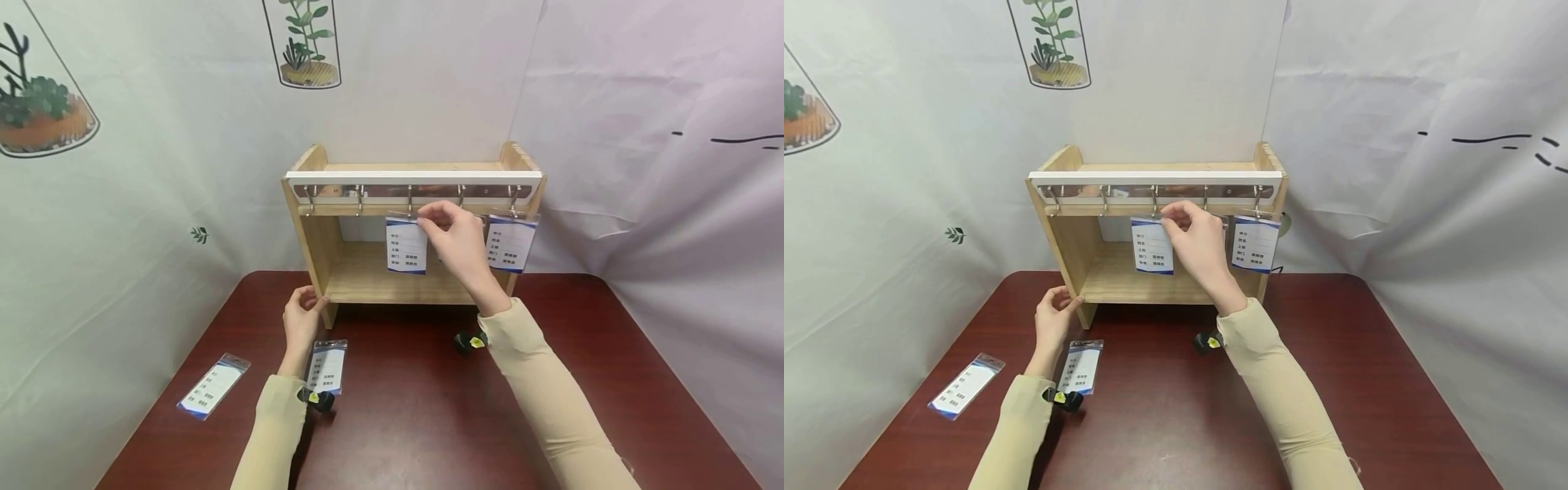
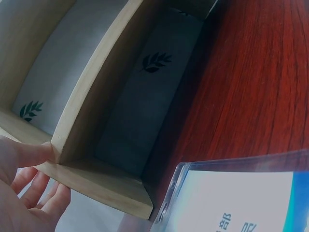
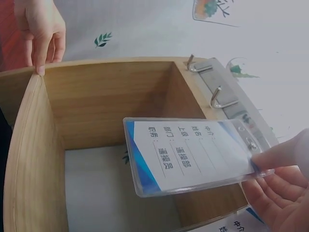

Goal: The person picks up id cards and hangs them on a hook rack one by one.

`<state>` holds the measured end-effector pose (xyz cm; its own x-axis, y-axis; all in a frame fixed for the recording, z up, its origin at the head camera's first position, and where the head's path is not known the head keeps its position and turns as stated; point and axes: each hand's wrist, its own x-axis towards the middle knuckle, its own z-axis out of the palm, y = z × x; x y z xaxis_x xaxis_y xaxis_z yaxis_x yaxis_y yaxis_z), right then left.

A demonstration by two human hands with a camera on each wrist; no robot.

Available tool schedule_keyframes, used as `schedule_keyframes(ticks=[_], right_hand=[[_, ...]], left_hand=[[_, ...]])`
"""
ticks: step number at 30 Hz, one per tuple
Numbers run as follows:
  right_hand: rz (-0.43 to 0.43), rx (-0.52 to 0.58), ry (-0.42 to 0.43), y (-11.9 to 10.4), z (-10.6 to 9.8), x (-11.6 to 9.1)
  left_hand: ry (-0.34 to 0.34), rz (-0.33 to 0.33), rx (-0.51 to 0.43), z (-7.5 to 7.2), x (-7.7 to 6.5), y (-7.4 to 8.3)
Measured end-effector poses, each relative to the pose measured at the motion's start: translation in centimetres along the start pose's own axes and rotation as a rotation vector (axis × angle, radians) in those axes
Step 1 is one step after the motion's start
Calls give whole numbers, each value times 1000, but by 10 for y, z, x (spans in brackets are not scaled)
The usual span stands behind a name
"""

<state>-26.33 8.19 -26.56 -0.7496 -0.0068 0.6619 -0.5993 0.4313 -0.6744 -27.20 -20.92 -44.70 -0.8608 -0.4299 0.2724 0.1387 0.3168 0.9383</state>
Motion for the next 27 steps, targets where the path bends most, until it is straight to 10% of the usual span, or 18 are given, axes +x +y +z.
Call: schedule_keyframes(ticks=[27], right_hand=[[-4, -30, 88, -2, 9, -5]], left_hand=[[5, 3, -4, 2, 1, -2]])
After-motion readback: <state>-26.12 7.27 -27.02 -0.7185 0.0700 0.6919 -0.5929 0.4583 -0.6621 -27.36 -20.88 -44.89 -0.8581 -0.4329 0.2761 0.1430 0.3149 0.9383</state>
